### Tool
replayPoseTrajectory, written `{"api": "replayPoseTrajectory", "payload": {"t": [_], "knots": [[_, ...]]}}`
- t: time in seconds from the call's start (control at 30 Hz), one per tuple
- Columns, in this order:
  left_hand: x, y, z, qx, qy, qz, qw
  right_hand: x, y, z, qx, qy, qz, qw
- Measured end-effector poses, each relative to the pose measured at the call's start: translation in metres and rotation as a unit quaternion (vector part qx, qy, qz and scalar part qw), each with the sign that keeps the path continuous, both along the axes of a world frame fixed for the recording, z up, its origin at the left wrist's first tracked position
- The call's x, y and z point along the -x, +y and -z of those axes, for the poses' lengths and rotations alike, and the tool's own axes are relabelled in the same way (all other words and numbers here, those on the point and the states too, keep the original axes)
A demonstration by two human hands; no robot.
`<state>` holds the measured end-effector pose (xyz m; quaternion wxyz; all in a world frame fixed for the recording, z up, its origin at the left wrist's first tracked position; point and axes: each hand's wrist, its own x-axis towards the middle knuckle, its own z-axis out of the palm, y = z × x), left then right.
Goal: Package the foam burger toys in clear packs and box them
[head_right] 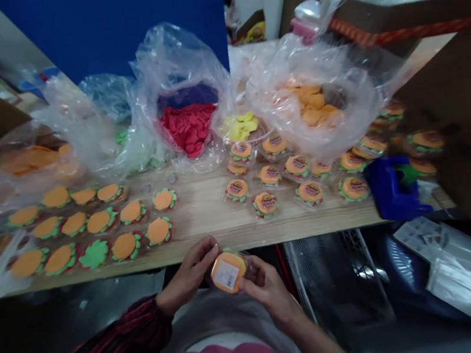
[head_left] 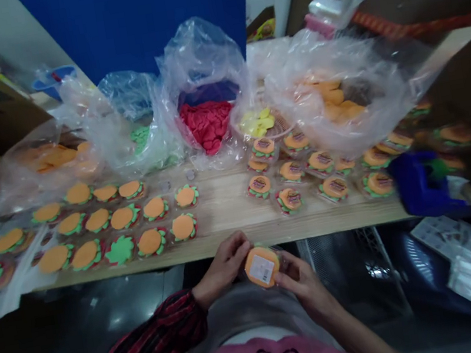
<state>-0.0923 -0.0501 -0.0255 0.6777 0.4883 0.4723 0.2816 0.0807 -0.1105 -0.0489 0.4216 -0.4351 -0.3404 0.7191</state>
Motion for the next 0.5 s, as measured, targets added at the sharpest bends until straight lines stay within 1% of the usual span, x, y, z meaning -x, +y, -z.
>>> {"api": "replayPoseTrajectory", "payload": {"t": [0.07,0.1,0.13,0.17,0.2,0.23,0.27,0.3,0.33,0.37,0.4,0.43,0.47,0.5], "knots": [[-0.011,0.005,-0.005,0.0,-0.02,-0.049,0.999,-0.002,0.009,-0.003,-0.042,-0.068,0.029,0.996],[-0.017,0.007,-0.007,0.002,-0.036,-0.063,0.997,-0.004,0.014,-0.005,-0.075,-0.126,0.052,0.988],[-0.024,0.008,-0.01,0.015,-0.057,-0.071,0.996,-0.007,0.019,-0.008,-0.119,-0.192,0.08,0.971],[-0.031,0.009,-0.013,0.041,-0.082,-0.076,0.993,-0.009,0.022,-0.012,-0.175,-0.258,0.104,0.944],[-0.037,0.009,-0.014,0.076,-0.106,-0.081,0.988,-0.012,0.025,-0.015,-0.239,-0.317,0.119,0.91],[-0.042,0.01,-0.014,0.128,-0.126,-0.09,0.979,-0.013,0.026,-0.019,-0.304,-0.366,0.119,0.872],[-0.047,0.011,-0.013,0.168,-0.14,-0.106,0.97,-0.014,0.027,-0.023,-0.364,-0.4,0.103,0.835],[-0.051,0.013,-0.01,0.188,-0.143,-0.131,0.963,-0.014,0.028,-0.026,-0.412,-0.422,0.076,0.804],[-0.055,0.016,-0.007,0.204,-0.149,-0.141,0.957,-0.015,0.028,-0.028,-0.445,-0.435,0.045,0.781],[-0.059,0.019,-0.003,0.216,-0.15,-0.155,0.952,-0.017,0.029,-0.029,-0.469,-0.439,0.021,0.766],[-0.062,0.023,-0.001,0.242,-0.15,-0.16,0.945,-0.022,0.03,-0.03,-0.481,-0.437,0.013,0.76],[-0.065,0.026,0.001,0.267,-0.151,-0.16,0.938,-0.029,0.03,-0.03,-0.479,-0.432,0.025,0.764],[-0.066,0.029,0.003,0.285,-0.149,-0.16,0.933,-0.042,0.03,-0.031,-0.462,-0.428,0.061,0.774],[-0.066,0.031,0.004,0.296,-0.147,-0.16,0.93,-0.059,0.029,-0.032,-0.428,-0.43,0.117,0.786]]}}
